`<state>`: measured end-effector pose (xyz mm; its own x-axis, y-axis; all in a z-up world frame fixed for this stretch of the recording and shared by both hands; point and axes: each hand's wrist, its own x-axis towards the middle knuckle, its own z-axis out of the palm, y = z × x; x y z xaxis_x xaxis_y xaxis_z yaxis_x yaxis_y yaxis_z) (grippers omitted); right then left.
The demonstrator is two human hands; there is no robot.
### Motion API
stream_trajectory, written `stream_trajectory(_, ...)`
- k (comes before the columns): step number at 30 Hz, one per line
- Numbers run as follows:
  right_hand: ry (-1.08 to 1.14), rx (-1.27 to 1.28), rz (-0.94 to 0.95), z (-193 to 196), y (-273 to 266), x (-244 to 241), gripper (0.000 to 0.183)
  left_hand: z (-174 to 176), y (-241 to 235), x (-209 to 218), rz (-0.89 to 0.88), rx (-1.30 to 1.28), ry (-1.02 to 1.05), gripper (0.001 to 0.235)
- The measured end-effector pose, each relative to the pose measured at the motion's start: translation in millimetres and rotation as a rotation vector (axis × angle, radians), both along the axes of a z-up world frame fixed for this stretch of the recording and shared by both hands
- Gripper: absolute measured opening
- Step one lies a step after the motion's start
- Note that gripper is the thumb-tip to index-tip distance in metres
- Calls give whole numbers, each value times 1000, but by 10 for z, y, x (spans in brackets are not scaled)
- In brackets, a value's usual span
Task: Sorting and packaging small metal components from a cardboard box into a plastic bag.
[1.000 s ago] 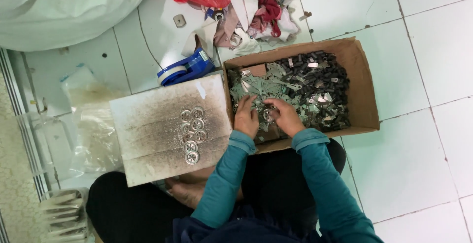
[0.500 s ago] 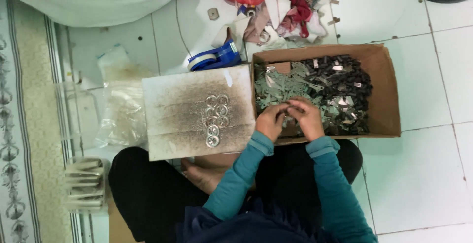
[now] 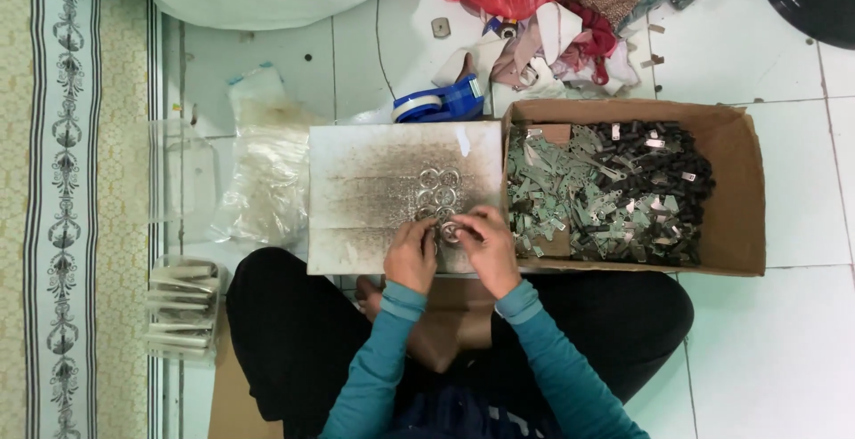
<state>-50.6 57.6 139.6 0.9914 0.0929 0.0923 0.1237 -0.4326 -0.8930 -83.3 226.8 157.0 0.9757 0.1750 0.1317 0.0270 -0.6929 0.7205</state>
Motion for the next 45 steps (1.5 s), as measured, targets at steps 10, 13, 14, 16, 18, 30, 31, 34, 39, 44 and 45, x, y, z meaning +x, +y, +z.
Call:
stream_trajectory(10,-146,-166,13,358,134,24,25,-90,-158,94,-20,132,-32,22)
stream_trajectory(13,-137,-154,-27,445,-160,137,23,-74,-372,248,-52,107,-79,23)
stream_trajectory(14,-105,-139,-71,527,-319,207,21,-135,-480,315,-109,91,-90,26)
stream_trajectory(16,-76,-126,-125,500,-761,375,19,-248,-769,458,-176,74,-105,30)
stream_trajectory(18,2,-201,-202,266,-1306,505,20,-363,-1105,530,-301,51,-56,36)
stream_trajectory(30,277,-445,-89,-582,-2182,861,33,-660,-1918,1509,-543,251,549,74)
stream_trajectory(31,280,-443,-96,-603,-2179,841,33,-858,-1981,1453,-551,254,550,74)
stream_trajectory(34,279,-605,-23,-598,-2183,899,44,-1309,-2195,1266,-533,459,559,85)
stream_trajectory(39,-22,-842,21,-529,-2058,1163,38,-1415,-2394,772,-375,815,145,65)
stream_trajectory(44,-19,-859,74,-324,-1761,1374,59,-1318,-2427,779,-507,687,419,74)
stream_trajectory(45,10,-897,90,-284,-1706,1430,70,-1279,-2445,796,-489,725,482,75)
